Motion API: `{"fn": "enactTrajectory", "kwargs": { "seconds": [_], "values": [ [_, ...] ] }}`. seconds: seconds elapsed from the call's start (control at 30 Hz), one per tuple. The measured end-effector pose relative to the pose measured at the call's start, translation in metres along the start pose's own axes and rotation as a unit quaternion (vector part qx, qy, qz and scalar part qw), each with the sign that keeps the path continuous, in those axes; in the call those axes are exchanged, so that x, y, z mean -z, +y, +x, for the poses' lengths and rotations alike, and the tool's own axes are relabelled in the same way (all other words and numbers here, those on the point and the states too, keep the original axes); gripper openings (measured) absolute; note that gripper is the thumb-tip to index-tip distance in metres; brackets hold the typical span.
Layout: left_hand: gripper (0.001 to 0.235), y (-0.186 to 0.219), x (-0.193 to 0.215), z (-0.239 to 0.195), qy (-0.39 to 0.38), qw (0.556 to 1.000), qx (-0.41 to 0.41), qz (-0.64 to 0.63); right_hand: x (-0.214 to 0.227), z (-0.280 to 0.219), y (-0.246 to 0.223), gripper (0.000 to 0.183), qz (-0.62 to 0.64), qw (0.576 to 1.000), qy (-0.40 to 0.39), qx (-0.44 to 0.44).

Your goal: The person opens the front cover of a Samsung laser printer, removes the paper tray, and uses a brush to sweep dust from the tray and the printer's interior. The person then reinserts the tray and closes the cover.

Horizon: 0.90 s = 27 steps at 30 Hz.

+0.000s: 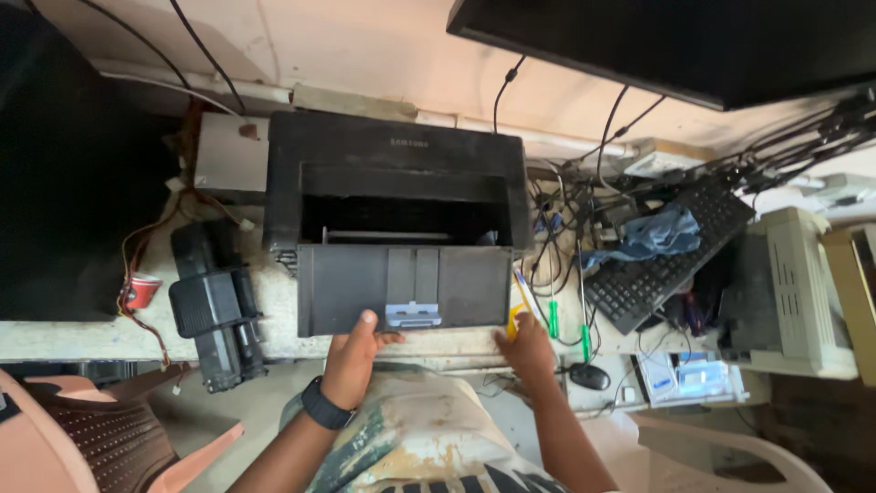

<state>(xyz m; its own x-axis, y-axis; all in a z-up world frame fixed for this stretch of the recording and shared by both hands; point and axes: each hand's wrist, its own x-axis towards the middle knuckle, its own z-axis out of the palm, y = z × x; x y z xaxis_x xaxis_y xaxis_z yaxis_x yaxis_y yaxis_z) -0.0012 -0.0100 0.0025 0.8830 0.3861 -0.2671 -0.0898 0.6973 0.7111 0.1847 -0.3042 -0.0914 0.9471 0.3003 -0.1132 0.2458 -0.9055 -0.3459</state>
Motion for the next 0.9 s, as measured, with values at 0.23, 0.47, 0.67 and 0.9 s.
{"fn": "enactTrajectory", "kwargs": {
  "seconds": [0.23, 0.47, 0.67, 0.9],
  "values": [
    [0.037, -0.003, -0.031, 0.000, 0.156, 0.979, -0.078, -0.109, -0.016, 0.010, 0.040, 0.031, -0.010, 0.998, -0.042, 0.034],
    [0.036, -0.024, -0.019, -0.010, 0.139, 0.978, -0.120, -0.100, 0.060, 0.019, 0.099, 0.036, 0.175, 0.971, -0.149, -0.059],
    [0.040, -0.035, -0.016, -0.030, 0.191, 0.971, -0.096, -0.107, 0.215, 0.015, 0.113, 0.043, 0.166, 0.981, -0.090, 0.037],
    [0.030, -0.057, 0.018, -0.061, 0.220, 0.974, 0.023, -0.050, 0.325, -0.019, 0.070, 0.053, 0.065, 0.998, 0.000, -0.013]
  ]
}}
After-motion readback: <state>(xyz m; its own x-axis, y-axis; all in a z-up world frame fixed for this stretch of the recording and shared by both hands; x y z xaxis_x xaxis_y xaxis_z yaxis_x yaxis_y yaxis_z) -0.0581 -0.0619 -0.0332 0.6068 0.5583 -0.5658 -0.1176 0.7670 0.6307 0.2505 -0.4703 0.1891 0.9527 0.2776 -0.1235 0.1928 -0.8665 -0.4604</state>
